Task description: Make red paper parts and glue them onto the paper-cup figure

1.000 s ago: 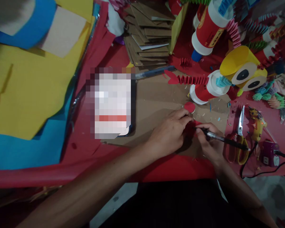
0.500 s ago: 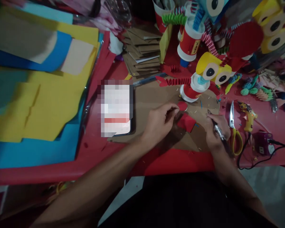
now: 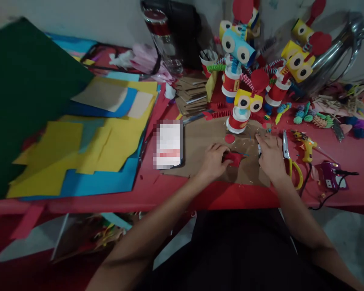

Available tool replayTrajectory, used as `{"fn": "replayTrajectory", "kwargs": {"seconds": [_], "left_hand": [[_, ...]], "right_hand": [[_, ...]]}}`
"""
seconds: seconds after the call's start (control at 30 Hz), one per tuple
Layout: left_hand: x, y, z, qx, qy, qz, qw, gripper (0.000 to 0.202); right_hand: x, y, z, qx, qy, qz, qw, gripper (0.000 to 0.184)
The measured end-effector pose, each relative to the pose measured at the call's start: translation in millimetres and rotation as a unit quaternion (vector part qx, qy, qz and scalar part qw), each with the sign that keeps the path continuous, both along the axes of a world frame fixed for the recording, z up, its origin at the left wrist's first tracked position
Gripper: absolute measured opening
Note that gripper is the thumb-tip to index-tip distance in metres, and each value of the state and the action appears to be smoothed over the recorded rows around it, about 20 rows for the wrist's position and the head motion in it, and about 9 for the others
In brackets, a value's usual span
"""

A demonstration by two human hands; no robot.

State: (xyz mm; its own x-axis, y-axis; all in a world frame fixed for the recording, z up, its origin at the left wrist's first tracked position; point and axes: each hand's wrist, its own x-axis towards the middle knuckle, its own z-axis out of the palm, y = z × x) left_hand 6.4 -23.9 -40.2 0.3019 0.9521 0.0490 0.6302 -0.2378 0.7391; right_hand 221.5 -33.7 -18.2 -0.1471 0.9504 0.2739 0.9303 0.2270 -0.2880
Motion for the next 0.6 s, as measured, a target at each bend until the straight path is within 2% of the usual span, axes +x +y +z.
{"fn": "replayTrajectory", "kwargs": {"seconds": [0.07,0.1,0.2,0.3,0.4,0.47,0.6], "left_hand": [[1.6,-13.0,3.7,-0.029,-0.050,0.003,0.998,0.016],[2.1,-21.3,5.2,-0.041,-0.086,0.005,0.995,0.019],[3.8,-49.0,7.9,-0.059,-0.201,0.045,0.977,0.024],[7.6,-72.7,8.7,-0.088,-0.292,0.160,0.939,0.013],[14.2,-86.8,9.1,-0.156,-0.372,0.231,0.885,0.016],[18.9,-90.7,9.3,-0.196,-0.425,0.237,0.851,0.020],[26.7,-89.9,10.0,-0.213,-0.484,0.269,0.805,0.029]], "right_hand": [[-8.7,-16.2,5.6,0.014,0.052,0.036,0.998,0.045],[-13.3,-25.1,7.6,-0.002,0.082,0.071,0.994,0.039],[-25.8,-49.4,9.5,-0.075,0.155,0.153,0.973,0.036],[-34.8,-65.3,8.9,-0.098,0.215,0.162,0.958,0.035],[-40.3,-72.7,6.9,-0.133,0.301,0.130,0.935,0.019],[-42.8,-74.1,3.9,-0.181,0.382,0.090,0.902,0.018],[-46.8,-73.2,-1.8,-0.281,0.532,0.037,0.798,0.029]]}}
